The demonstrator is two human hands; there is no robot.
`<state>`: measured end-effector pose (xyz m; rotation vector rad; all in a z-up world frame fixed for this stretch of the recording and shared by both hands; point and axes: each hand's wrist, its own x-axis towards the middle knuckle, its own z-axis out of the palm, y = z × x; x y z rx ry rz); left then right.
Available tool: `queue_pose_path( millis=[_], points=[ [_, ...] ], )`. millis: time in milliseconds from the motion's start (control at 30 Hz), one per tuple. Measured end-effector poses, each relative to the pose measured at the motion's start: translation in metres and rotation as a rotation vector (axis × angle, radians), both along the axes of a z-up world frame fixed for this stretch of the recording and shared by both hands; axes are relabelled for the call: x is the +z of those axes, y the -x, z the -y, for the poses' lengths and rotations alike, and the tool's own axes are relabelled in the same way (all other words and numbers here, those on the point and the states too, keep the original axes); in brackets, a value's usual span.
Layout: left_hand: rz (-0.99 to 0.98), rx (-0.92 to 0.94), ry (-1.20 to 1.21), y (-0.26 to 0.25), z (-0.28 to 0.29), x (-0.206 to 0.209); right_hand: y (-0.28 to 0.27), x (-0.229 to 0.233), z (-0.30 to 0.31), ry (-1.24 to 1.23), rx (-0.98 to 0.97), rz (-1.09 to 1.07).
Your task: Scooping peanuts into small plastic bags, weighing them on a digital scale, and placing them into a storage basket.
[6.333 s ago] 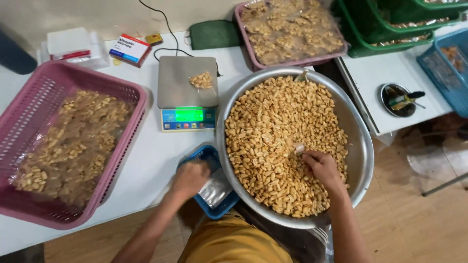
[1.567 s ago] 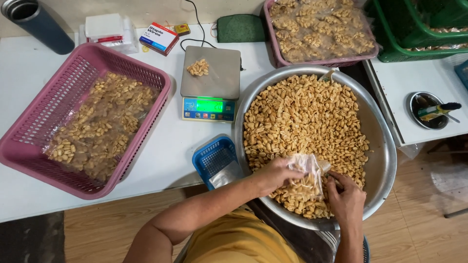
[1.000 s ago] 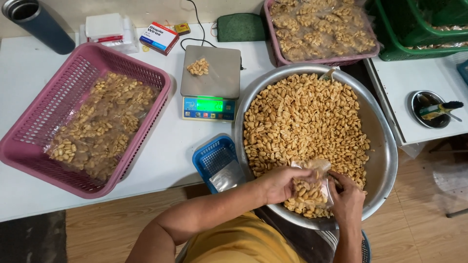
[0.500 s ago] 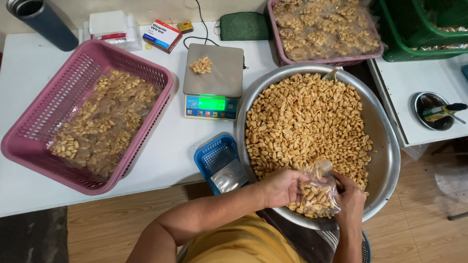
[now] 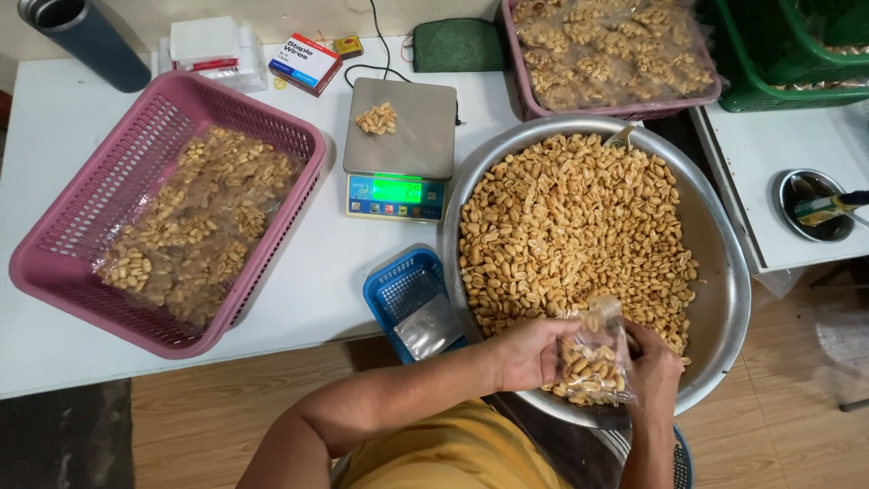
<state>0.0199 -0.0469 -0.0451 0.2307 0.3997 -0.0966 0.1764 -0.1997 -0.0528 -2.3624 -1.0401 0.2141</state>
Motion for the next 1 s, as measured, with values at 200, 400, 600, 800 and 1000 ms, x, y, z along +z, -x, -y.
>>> queue_pose_path(
  millis=[200, 400, 600, 800, 1000],
  points=[
    [-0.02, -0.02, 0.064, -0.004, 0.005, -0.008, 0.006, 0.012, -0.005, -0.005, -0.004, 0.026],
    [-0.019, -0.035, 0.069, -0.005, 0.005, -0.006, -0.004, 0.0, -0.003, 0.074, -0.093, -0.052],
    [0.121, -0.064, 0.038, -0.004, 0.004, 0.004, -0.027, -0.031, 0.01, 0.039, 0.063, 0.135],
    [-0.046, 0.052, -0.036, -0.011, 0.005, -0.006, 0.0, 0.012, -0.008, -0.013, 0.015, -0.063],
    [0.018, -0.008, -0.02, -0.023, 0.015, -0.037, -0.01, 0.001, -0.003, 0.132, -0.042, -0.066]
  ],
)
